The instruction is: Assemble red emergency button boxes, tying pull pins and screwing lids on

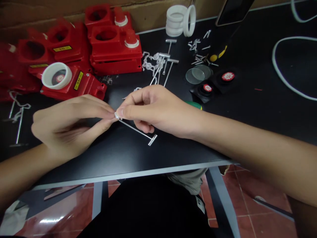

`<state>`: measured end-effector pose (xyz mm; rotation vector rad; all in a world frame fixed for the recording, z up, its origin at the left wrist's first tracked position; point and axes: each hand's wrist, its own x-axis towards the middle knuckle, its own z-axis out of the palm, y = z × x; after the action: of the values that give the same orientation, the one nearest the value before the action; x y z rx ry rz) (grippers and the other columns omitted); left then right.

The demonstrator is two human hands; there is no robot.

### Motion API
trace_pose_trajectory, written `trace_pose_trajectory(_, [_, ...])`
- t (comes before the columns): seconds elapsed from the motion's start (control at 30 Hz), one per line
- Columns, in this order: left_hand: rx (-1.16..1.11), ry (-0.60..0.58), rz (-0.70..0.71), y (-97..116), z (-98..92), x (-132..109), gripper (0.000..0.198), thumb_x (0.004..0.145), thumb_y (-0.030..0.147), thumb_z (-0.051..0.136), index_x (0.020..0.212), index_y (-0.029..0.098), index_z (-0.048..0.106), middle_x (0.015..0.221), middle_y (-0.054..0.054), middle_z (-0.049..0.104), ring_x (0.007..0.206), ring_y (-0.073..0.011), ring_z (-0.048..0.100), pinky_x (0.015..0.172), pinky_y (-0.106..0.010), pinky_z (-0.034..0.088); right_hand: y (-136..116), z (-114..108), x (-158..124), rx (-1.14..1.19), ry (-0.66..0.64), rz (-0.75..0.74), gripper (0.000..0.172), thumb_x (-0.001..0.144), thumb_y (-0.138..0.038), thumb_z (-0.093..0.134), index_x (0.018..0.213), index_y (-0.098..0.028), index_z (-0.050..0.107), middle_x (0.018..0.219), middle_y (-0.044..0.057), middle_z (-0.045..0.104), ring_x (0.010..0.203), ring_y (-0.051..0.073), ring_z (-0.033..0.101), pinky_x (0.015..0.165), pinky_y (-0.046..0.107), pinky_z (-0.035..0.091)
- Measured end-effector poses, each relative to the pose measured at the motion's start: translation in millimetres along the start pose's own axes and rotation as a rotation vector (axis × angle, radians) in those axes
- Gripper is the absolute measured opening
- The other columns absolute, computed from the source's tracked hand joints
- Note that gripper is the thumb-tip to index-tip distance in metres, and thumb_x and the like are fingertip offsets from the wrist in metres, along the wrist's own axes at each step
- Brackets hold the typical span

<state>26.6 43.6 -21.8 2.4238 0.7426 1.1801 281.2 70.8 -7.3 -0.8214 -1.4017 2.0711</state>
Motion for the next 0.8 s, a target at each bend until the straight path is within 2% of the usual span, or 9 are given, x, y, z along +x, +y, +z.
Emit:
trace_pose_trajectory(0.17, [0.261,0.010,0.098,-3,-8.2,2,0.030,0.103,0.015,0.088,0.127,0.034,0.083,0.115,-0.003,0.087,0.098,-0.0264,0.085,0.085,-0.047,0.070,1,0,2,-0.011,0.033,-0.002,0.029,0.094,-0.037,0.099,0.089,-0.015,0.080,0.054,-0.009,0.058,0.048,0.006,0.045,0.049,0.022,0.036])
trace_pose_trajectory(0.23, [0.303,-0.002,0.155,-4,-13.5,4,0.033,0.100,0.018,0.091,0.128,0.034,0.083,0.110,-0.002,0.085,0.090,-0.0258,0.082,0.078,-0.045,0.067,2,0,2,-0.024,0.053,-0.002,0.029,0.094,-0.038,0.099,0.091,-0.016,0.081,0.054,-0.009,0.058,0.048,0.006,0.045,0.049,0.022,0.037])
trace_pose_trajectory(0.4, [0.277,0.008,0.201,-13,-7.5,0,0.028,0.100,0.021,0.091,0.126,0.029,0.083,0.103,-0.001,0.084,0.081,-0.0208,0.076,0.075,-0.039,0.065,1,3,0,-0.094,0.059,0.002,0.025,0.097,-0.034,0.095,0.084,-0.018,0.080,0.054,-0.008,0.059,0.049,0.006,0.048,0.051,0.021,0.040])
trace_pose_trajectory(0.47, [0.214,0.062,0.163,-19,1.0,-5,0.020,0.102,0.029,0.091,0.121,0.030,0.084,0.095,-0.001,0.083,0.077,-0.0210,0.073,0.075,-0.041,0.065,-1,4,-1,-0.128,0.062,0.041,0.020,0.099,-0.028,0.092,0.085,-0.019,0.081,0.054,-0.009,0.059,0.049,0.006,0.049,0.052,0.021,0.041])
trace_pose_trajectory(0.53, [0.145,0.050,0.100,-24,6.1,-9,0.019,0.105,0.043,0.090,0.121,0.033,0.085,0.086,-0.001,0.082,0.073,-0.0236,0.073,0.073,-0.044,0.064,-4,5,-2,-0.161,0.067,0.075,0.016,0.102,-0.023,0.088,0.087,-0.019,0.082,0.054,-0.009,0.059,0.049,0.006,0.051,0.052,0.021,0.043])
trace_pose_trajectory(0.6, [0.149,0.010,0.114,-24,4.0,-10,0.023,0.103,0.046,0.090,0.123,0.036,0.086,0.088,-0.001,0.084,0.073,-0.0259,0.074,0.074,-0.047,0.066,-6,6,-1,-0.187,0.069,0.097,0.017,0.104,-0.019,0.084,0.087,-0.019,0.082,0.054,-0.008,0.059,0.049,0.006,0.052,0.052,0.020,0.043])
trace_pose_trajectory(0.67, [0.239,-0.044,0.154,-18,-5.4,-8,0.028,0.099,0.036,0.094,0.127,0.040,0.087,0.103,-0.002,0.087,0.081,-0.0283,0.076,0.076,-0.048,0.067,-7,6,-1,-0.203,0.077,0.107,0.019,0.104,-0.017,0.083,0.085,-0.019,0.082,0.054,-0.008,0.059,0.049,0.006,0.052,0.052,0.020,0.042])
trace_pose_trajectory(0.7, [0.289,-0.120,0.184,-14,-11.6,-6,0.035,0.098,0.029,0.094,0.131,0.039,0.087,0.109,-0.003,0.088,0.086,-0.0293,0.077,0.076,-0.047,0.068,-7,6,-1,-0.208,0.080,0.113,0.020,0.103,-0.016,0.084,0.084,-0.019,0.082,0.054,-0.008,0.059,0.048,0.006,0.051,0.051,0.020,0.042])
trace_pose_trajectory(0.8, [0.393,-0.253,0.282,-1,-28.3,-1,0.036,0.098,0.021,0.091,0.133,0.029,0.087,0.116,-0.008,0.088,0.094,-0.0317,0.080,0.075,-0.046,0.069,-7,7,-1,-0.209,0.083,0.132,0.023,0.103,-0.015,0.085,0.081,-0.019,0.080,0.052,-0.008,0.058,0.048,0.005,0.050,0.050,0.020,0.040])
